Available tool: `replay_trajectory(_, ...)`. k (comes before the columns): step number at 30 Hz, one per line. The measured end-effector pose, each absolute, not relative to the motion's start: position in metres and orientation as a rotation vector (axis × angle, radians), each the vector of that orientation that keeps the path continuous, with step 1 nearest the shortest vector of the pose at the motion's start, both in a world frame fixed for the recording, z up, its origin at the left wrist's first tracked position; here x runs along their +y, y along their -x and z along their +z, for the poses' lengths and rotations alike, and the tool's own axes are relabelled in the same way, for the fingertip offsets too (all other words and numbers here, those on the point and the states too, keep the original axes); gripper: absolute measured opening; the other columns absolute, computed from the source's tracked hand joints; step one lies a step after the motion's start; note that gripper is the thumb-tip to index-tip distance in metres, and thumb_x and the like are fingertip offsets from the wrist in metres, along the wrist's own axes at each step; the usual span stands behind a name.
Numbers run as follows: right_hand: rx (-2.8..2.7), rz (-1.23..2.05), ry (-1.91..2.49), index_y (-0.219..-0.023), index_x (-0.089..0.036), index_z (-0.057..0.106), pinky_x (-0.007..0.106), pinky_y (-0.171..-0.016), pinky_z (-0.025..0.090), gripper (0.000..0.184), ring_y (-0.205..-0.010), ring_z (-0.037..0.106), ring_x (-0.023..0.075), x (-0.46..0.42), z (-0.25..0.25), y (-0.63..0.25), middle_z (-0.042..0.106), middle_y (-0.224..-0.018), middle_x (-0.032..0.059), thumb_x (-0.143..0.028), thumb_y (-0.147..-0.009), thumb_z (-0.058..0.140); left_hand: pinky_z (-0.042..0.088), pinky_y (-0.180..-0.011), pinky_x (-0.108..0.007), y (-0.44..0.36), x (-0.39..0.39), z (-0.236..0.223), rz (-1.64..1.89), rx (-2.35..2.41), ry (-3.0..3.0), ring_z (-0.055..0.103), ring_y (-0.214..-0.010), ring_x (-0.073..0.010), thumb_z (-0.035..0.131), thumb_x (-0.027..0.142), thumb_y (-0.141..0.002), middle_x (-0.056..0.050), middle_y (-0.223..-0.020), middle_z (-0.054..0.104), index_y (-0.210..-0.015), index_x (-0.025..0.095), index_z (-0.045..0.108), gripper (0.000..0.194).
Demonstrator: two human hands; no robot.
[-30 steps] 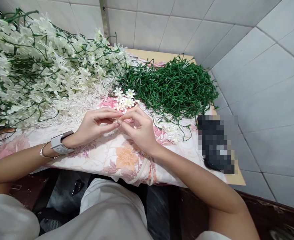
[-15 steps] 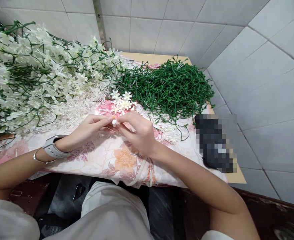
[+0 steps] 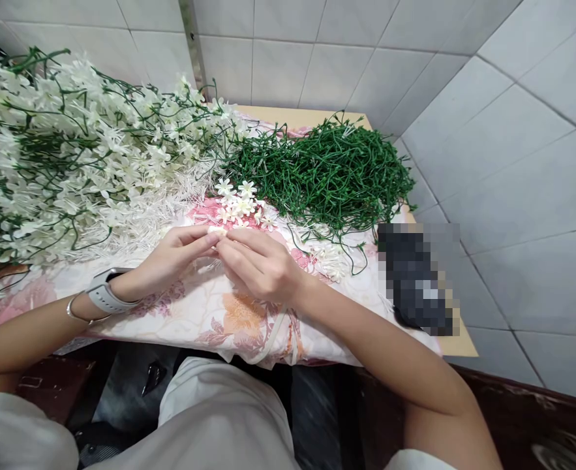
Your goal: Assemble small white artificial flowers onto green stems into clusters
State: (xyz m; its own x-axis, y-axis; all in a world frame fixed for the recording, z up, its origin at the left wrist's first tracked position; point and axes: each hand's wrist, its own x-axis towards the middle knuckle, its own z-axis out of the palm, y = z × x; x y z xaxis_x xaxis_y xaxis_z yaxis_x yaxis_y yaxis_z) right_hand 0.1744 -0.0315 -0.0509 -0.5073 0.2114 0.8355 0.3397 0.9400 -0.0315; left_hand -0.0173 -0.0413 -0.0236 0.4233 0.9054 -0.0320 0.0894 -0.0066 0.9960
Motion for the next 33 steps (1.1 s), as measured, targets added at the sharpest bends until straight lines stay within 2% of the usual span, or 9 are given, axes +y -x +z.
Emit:
replay_trajectory(3, -1.996, 0.076, 0.531, -0.109, -0.021, 0.058, 0.033, -0.072, 0.058, 0.029, -0.087, 0.066, 0.0173, -0.034, -0.044, -0.172, 0.07, -0.091, 0.0053, -0.01, -0.082, 0.059, 0.047, -0.061, -0.022, 0.019, -0.039, -0.024, 0.799, 0.989, -1.568, 0.059, -0.068, -0.0121, 0.055, 0.042, -0.089, -0.003, -0.075, 0.065, -0.08, 0.014, 0.067, 0.031)
replay_trajectory(8, -1.985, 0.597, 0.853, -0.087, -0.019, 0.062, 0.031, -0.069, 0.05, 0.004, -0.077, 0.061, 0.0143, -0.028, -0.033, -0.174, 0.066, -0.083, 0.0024, -0.019, -0.085, 0.059, 0.044, -0.057, -0.022, 0.02, -0.038, -0.026, 0.721, 1.03, -1.768, 0.057, -0.065, -0.0125, 0.05, 0.043, -0.091, -0.003, -0.07, 0.064, -0.08, 0.014, 0.067, 0.036)
replay_trajectory(11, -2.038, 0.716, 0.811, -0.079, -0.018, 0.062, 0.028, -0.068, 0.046, 0.007, -0.073, 0.058, 0.0125, -0.025, -0.031, -0.175, 0.063, -0.076, 0.0004, -0.018, -0.085, 0.058, 0.048, -0.065, -0.022, 0.02, -0.039, -0.029, 0.75, 0.998, -1.738, 0.062, -0.076, -0.0144, 0.053, 0.041, -0.09, -0.004, -0.084, 0.068, -0.094, 0.015, 0.068, 0.031)
replay_trajectory(13, -2.063, 0.659, 0.791, -0.078, -0.018, 0.06, 0.029, -0.068, 0.045, 0.008, -0.072, 0.057, 0.013, -0.025, -0.032, -0.175, 0.062, -0.075, 0.0006, -0.018, -0.085, 0.057, 0.05, -0.076, -0.024, 0.02, -0.038, -0.03, 0.826, 0.953, -1.682, 0.064, -0.091, -0.017, 0.061, 0.04, -0.085, -0.007, -0.105, 0.068, -0.11, 0.017, 0.064, 0.034)
replay_trajectory(15, -2.095, 0.585, 0.752, -0.078, -0.018, 0.059, 0.03, -0.069, 0.044, 0.009, -0.073, 0.056, 0.0139, -0.026, -0.033, -0.175, 0.061, -0.075, 0.0013, -0.017, -0.086, 0.055, 0.05, -0.079, -0.025, 0.02, -0.038, -0.031, 0.833, 0.934, -1.698, 0.064, -0.095, -0.0173, 0.065, 0.039, -0.082, -0.008, -0.111, 0.067, -0.114, 0.017, 0.062, 0.039)
replay_trajectory(20, -2.098, 0.493, 0.725, -0.078, -0.018, 0.055, 0.031, -0.069, 0.044, 0.009, -0.071, 0.054, 0.014, -0.03, -0.034, -0.171, 0.059, -0.073, 0.0017, -0.014, -0.086, 0.053, 0.043, -0.062, -0.021, 0.021, -0.038, -0.028, 0.72, 1.014, -1.874, 0.059, -0.072, -0.0121, 0.053, 0.041, -0.09, -0.004, -0.085, 0.069, -0.092, 0.015, 0.069, 0.031)
replay_trajectory(25, -2.083, 0.284, 0.927, -0.077, -0.019, 0.056, 0.032, -0.068, 0.044, 0.01, -0.072, 0.054, 0.016, -0.01, -0.029, -0.188, 0.06, -0.076, 0.0029, -0.02, -0.087, 0.054, 0.037, -0.054, -0.021, 0.022, -0.037, -0.028, 0.775, 1.125, -1.92, 0.054, -0.06, -0.0107, 0.052, 0.038, -0.09, -0.001, -0.069, 0.065, -0.077, 0.014, 0.067, 0.031)
replay_trajectory(30, -1.961, -0.133, 1.39, -0.063, -0.021, 0.055, 0.036, -0.066, 0.041, 0.018, -0.071, 0.049, 0.0207, 0.03, -0.039, -0.225, 0.053, -0.064, 0.0026, -0.025, -0.068, 0.071, 0.041, -0.057, -0.022, 0.024, -0.036, -0.03, 0.796, 1.131, -1.85, 0.058, -0.061, -0.0114, 0.054, 0.038, -0.09, -0.003, -0.067, 0.067, -0.073, 0.014, 0.066, 0.031)
replay_trajectory(33, -1.984, -0.148, 1.495, -0.056, -0.02, 0.054, 0.034, -0.061, 0.04, 0.017, -0.063, 0.048, 0.0186, 0.036, -0.042, -0.232, 0.052, -0.057, 0.0017, -0.021, -0.069, 0.066, 0.041, -0.056, -0.021, 0.024, -0.035, -0.028, 0.813, 1.119, -1.843, 0.058, -0.06, -0.0107, 0.055, 0.037, -0.089, -0.002, -0.066, 0.066, -0.07, 0.014, 0.064, 0.031)
